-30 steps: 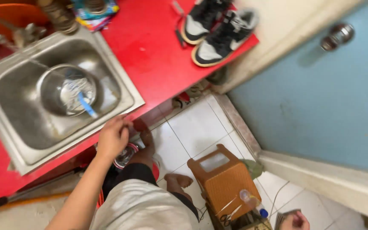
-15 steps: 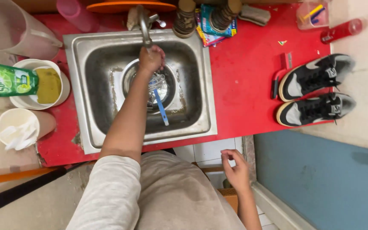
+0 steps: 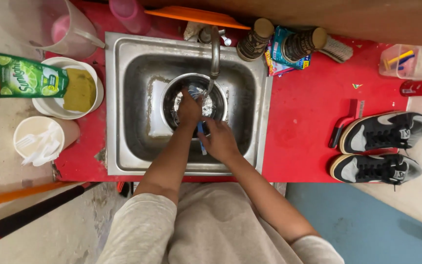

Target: The person washes white shoelaces in a kitchen sink using a blue toothbrush and liquid detergent. They scrub the laces, rinse them under running water, and squeeze out excess water. The person also fills a metal bowl with water and places the toothbrush inside it.

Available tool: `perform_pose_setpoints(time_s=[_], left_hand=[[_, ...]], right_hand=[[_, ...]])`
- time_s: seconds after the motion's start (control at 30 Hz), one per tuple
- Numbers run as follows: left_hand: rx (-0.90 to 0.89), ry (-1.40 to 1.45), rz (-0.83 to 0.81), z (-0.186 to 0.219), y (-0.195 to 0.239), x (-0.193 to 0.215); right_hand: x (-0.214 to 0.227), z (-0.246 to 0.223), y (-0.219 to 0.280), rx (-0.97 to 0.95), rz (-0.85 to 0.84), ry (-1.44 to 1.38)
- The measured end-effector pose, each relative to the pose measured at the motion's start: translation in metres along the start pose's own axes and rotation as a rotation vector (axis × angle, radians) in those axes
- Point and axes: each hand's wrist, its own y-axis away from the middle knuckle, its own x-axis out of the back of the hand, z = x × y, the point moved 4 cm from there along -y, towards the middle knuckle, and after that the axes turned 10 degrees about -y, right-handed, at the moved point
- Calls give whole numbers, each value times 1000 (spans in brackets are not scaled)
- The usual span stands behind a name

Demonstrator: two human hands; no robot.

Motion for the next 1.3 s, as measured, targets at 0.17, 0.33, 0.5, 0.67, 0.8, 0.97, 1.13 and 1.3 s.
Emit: perform_pose_setpoints(time_s=[0.17, 0.33, 0.5, 0.67, 0.8, 0.97, 1.13, 1.3], left_hand=[[40, 68, -44, -14, -2, -6], [-79, -89, -27, -16, -9, 2], [94, 460, 212, -24, -24, -30], [509, 965, 155, -13, -8, -16], [329, 1001, -139, -27, -42, -64], [289, 720, -114, 1, -15, -39], [94, 269, -109, 15, -2, -5], [129, 379, -257, 20, 15, -1]], right_hand=[[-28, 16, -30, -451, -220, -122], [-23, 68, -28, -316, -89, -30], [42, 11, -5, -192, -92, 248], [61, 6, 13, -122, 37, 181], [81, 33, 38, -151, 189, 61], [113, 57, 64, -148, 279, -36], [131, 76, 82, -162, 280, -25], [124, 51, 72, -149, 281, -74]])
